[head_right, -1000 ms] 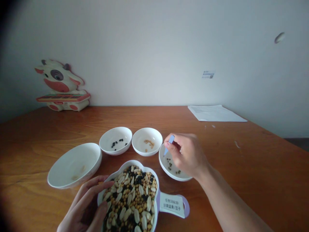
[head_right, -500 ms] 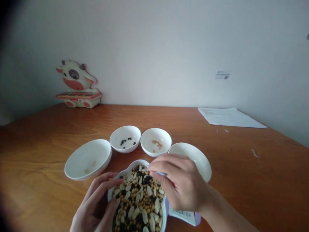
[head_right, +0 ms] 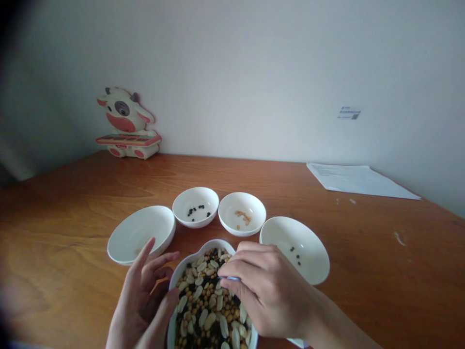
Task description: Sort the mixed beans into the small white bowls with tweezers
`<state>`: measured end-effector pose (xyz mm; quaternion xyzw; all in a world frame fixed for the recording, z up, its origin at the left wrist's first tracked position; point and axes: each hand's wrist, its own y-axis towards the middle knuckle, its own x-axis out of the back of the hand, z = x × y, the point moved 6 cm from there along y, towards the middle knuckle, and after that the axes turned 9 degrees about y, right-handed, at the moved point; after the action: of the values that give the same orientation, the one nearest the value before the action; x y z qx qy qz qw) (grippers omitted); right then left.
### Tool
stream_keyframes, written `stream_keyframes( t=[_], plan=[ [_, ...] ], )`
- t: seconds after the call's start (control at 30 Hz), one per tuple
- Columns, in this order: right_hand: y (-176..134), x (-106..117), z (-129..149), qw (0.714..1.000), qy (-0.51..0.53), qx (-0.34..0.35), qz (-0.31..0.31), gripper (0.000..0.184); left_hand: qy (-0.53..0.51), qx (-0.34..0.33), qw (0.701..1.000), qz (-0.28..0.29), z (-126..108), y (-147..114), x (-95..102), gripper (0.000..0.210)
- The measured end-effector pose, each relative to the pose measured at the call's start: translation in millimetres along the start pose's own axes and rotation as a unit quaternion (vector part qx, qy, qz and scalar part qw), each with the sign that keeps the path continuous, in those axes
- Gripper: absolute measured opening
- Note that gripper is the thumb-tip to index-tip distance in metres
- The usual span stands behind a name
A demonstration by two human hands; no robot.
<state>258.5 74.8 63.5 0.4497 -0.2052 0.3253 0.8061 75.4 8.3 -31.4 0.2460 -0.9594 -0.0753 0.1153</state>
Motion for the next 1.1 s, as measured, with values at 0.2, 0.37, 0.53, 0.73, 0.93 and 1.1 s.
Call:
stream_keyframes(
  t=[0.2, 0.37, 0.53, 0.73, 0.93, 1.1],
  plan=[
    [1, -2, -5, 1.000, -0.017, 0.000, 0.007, 0.019, 0.067, -0.064, 0.994, 0.061, -7, 2, -6.5, 0.032],
    [0, 0, 0, 1.000, 0.011, -0.011, 0.008, 0.015, 0.135, -0.113, 0.984, 0.032, -16, 5, -3.8, 0.029],
    [-1, 7, 5, 0.999, 0.032, 0.002, -0.022, 0.017, 0.170, -0.116, 0.978, 0.037, -17, 3, -3.0, 0.028],
    [0, 4, 5, 0.999, 0.037, 0.018, -0.017, 0.017, 0.190, -0.120, 0.974, 0.038, -15, 3, -1.1, 0.029],
    [-1, 1, 5, 0.998, 0.050, 0.027, -0.003, 0.024, 0.188, -0.113, 0.974, 0.051, -11, 2, -2.1, 0.029],
    [-2, -3, 2, 0.998, 0.055, 0.026, 0.022, 0.030, 0.191, -0.116, 0.974, 0.048, -13, 2, -2.0, 0.030]
  ],
)
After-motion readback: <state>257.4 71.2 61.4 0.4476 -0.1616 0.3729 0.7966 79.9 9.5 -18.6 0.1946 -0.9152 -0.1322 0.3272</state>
